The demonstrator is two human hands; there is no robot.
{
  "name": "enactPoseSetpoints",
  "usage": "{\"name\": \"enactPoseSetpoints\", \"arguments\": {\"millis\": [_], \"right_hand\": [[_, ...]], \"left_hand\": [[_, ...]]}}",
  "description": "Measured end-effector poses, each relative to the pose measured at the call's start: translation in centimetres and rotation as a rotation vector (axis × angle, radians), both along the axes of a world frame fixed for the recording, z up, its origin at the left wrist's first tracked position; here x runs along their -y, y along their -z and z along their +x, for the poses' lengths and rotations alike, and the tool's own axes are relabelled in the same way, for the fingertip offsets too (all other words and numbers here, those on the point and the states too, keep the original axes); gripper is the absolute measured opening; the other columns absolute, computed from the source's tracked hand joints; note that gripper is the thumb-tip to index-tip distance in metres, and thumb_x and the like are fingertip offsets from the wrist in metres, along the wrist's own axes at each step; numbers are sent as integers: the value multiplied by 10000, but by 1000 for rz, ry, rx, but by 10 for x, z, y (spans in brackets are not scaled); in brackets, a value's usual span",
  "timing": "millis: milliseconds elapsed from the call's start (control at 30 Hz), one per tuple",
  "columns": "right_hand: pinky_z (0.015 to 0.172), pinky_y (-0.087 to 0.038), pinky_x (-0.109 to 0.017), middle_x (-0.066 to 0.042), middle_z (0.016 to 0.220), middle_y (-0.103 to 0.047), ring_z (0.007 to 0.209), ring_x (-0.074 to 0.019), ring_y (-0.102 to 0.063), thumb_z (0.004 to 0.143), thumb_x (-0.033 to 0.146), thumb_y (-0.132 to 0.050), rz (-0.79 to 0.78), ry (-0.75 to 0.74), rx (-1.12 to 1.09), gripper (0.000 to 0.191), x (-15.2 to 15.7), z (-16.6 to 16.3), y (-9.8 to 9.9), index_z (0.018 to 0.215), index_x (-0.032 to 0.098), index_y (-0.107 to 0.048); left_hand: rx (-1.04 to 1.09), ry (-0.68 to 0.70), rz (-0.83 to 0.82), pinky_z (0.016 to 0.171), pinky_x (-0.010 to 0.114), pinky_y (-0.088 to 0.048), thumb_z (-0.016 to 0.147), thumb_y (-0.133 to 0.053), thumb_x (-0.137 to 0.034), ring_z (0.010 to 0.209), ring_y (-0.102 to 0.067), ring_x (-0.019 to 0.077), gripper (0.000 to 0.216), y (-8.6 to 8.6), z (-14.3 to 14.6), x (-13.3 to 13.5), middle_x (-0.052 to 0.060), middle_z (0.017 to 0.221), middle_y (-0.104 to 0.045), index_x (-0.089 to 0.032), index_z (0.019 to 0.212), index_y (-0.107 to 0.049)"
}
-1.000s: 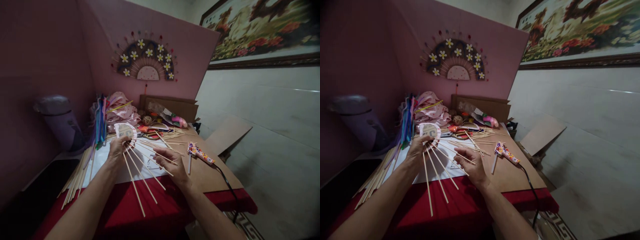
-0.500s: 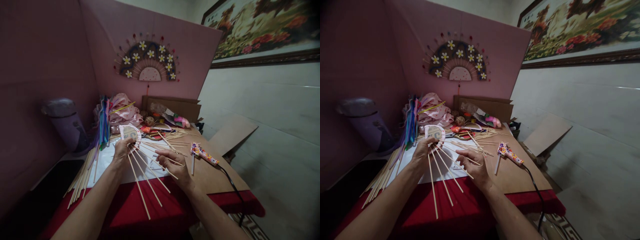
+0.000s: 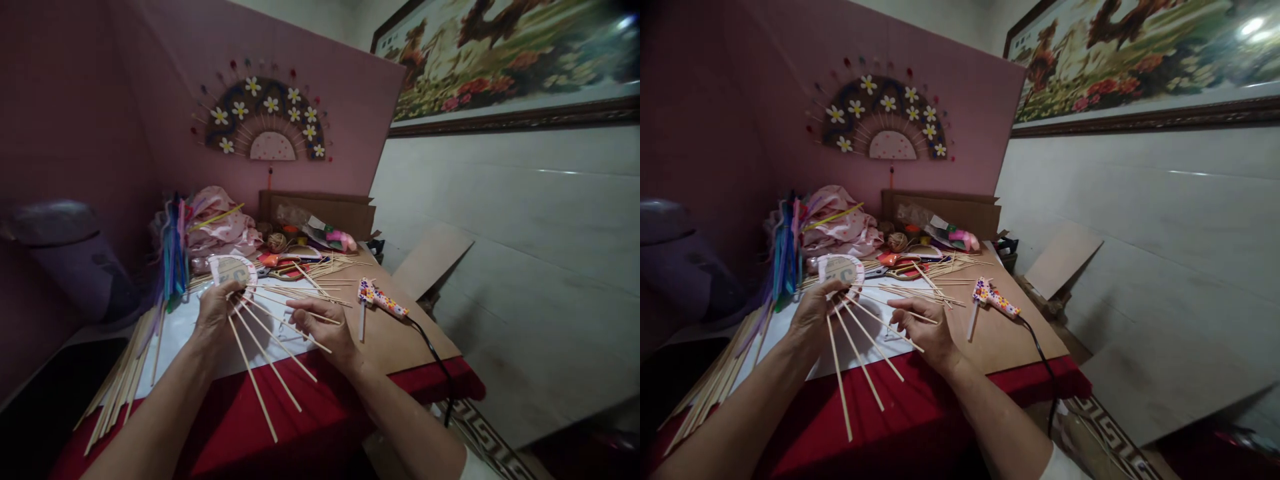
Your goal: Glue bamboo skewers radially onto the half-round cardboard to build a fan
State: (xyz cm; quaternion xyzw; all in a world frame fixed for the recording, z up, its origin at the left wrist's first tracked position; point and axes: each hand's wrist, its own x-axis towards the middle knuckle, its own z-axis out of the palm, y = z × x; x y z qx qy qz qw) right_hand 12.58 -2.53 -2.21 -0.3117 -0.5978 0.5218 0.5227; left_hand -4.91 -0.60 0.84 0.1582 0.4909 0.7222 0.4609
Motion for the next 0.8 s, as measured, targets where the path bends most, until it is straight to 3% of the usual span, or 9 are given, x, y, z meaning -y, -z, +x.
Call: {"name": "enactPoseSetpoints", "arguments": {"millis": [800], "right_hand": [[506, -412, -219, -18, 639, -630, 521, -86, -515, 719, 327, -661, -7, -17, -27, 246, -1, 0, 0, 894, 159, -698]], "left_hand": [[-3, 5, -20, 364, 186, -441, 509, -563, -45, 394, -483, 79, 115, -2, 2, 1, -14, 497, -549, -117, 599, -571]]}}
